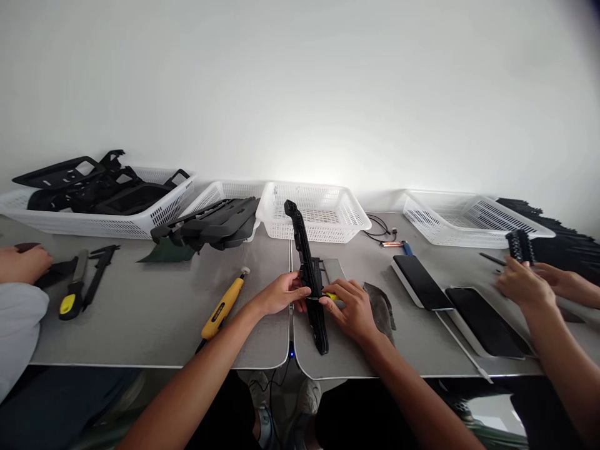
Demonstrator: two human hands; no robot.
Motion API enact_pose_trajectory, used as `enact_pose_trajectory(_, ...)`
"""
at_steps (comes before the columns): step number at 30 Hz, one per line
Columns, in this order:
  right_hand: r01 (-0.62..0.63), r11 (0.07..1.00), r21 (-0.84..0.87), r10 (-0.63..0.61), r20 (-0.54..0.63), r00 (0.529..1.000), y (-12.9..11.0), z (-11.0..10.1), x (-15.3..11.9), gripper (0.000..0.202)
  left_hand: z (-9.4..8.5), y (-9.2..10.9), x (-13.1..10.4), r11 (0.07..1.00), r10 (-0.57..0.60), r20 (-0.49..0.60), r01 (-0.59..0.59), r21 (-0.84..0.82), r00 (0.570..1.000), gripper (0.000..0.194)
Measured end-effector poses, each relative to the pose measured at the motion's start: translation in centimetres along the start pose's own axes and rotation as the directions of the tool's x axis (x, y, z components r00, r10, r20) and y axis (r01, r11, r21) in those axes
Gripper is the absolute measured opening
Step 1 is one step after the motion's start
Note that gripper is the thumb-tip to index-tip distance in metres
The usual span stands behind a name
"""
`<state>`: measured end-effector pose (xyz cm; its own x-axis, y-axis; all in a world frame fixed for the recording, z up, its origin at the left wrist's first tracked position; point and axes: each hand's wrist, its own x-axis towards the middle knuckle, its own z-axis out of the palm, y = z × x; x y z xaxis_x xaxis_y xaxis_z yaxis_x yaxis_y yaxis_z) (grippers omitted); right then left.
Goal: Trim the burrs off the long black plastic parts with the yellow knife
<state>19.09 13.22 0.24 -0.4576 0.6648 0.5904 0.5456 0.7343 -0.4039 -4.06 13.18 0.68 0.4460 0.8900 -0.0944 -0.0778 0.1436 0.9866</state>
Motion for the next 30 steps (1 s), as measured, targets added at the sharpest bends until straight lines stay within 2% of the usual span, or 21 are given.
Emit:
enact_pose_trajectory(7, 0.008, 1.0, -0.022, -0.008, 0.009, 1.0, -0.18, -0.02, 0.01, 0.037, -0.08, -0.11, 0.04, 1.0, -0.007, -0.001, 0.007, 0.02, 1.0, 0.06)
enact_pose_trajectory(14, 0.093, 0.996, 0.011, -0.093, -0.015, 0.996, -0.28, -0.31, -0.12, 0.031, -0.1, 0.29, -0.09, 1.0, -0.009, 0.001, 0.009, 0.019, 1.0, 0.058)
enact_pose_trajectory(21, -0.01, 1.0, -0.008, 0.01, -0.032, 0.999, 0.07, -0.16, -0.19, 0.03, -0.09, 0.15, 0.04, 1.0, -0.019, 0.011, 0.019, 0.022, 1.0, 0.061)
enact_pose_trajectory(30, 0.013, 1.0, -0.026, -0.013, -0.003, 1.0, -0.04, -0.05, -0.08, 0.033, -0.2, -0.01, 0.1, 1.0, -0.008, -0.003, 0.008, 0.013, 1.0, 0.061)
